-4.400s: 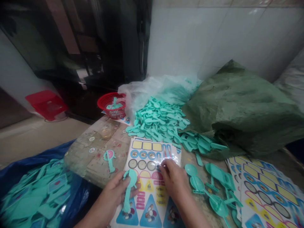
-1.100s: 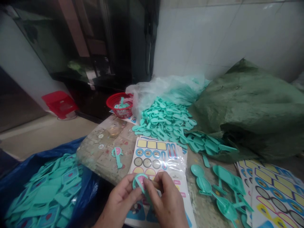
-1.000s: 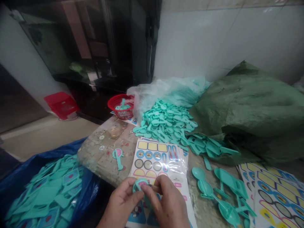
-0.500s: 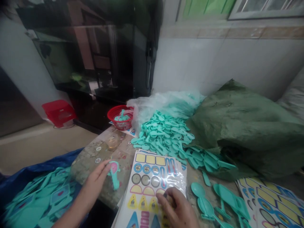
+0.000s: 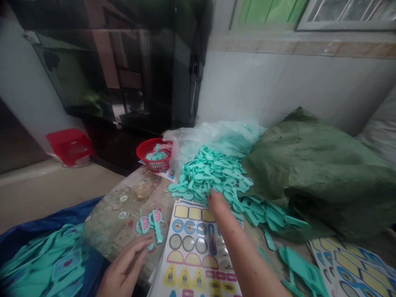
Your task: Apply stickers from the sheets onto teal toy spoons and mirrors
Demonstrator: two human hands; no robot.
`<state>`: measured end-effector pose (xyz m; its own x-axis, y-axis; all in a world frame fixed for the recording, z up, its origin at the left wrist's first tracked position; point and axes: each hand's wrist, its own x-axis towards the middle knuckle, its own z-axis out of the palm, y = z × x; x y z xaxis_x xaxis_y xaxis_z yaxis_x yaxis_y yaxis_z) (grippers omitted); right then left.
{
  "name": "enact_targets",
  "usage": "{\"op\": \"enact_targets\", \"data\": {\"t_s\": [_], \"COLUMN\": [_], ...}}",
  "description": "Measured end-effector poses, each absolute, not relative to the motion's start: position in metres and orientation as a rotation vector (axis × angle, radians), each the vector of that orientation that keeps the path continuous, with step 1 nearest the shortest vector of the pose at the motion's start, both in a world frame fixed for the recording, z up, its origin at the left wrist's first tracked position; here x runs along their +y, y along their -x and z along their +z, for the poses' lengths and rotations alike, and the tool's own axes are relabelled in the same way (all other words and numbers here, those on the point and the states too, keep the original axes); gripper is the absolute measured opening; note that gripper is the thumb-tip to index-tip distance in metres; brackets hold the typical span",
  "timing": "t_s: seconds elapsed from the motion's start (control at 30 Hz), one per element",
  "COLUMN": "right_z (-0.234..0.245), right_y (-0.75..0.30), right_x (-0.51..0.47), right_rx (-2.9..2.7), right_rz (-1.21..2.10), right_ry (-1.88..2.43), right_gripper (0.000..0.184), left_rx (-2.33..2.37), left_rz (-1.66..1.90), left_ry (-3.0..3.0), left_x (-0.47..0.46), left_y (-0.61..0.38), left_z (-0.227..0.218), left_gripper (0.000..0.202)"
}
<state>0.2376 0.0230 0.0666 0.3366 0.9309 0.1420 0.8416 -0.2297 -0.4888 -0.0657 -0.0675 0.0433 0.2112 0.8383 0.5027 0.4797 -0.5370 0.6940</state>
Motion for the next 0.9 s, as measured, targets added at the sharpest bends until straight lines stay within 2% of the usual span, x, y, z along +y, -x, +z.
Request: {"op": "enact_targets", "data": {"t_s": [0.07, 0.27, 0.5, 0.7, 0.8, 0.83, 0.9], "right_z": [0.064, 0.079, 0.100, 0.071, 0.049, 0.043, 0.036], "right_y": [-0.242, -0.273, -0.304, -0.259, -0.226, -0.217, -0.204], "right_x": [0.030, 0.023, -0.029, -0.153, -0.211, -0.224, -0.240], "right_rx": [-1.547, -1.461, -1.366, -1.363, -1.196, -1.153, -1.093], "right_rz": [0.247, 0.157, 0.171, 0.338, 0.498, 0.520, 0.543], "right_ry": [2.152, 2.150, 2.141, 2.157, 2.255, 2.271, 2.271], "right_gripper": [0.014, 0.024, 0.023, 0.039, 0.061, 0.064, 0.057], "left_rx": [1.165, 1.181, 1.259, 1.259, 1.238, 1.233, 1.233], "left_rz": [1.277, 1.248, 0.954, 0.827, 0.799, 0.798, 0.818], "left_ry": [-2.164, -2.121, -1.982, -1.906, -1.888, -1.889, -1.893], "left_x": [-0.071, -0.076, -0.093, -0.110, -0.116, -0.117, -0.118], "left_y": [0.066, 0.067, 0.062, 0.062, 0.061, 0.060, 0.060], "left_z": [0.049, 0.054, 0.035, 0.030, 0.028, 0.026, 0.023], "left_gripper": [0.021, 0.020, 0.023, 0.029, 0.030, 0.030, 0.031]}}
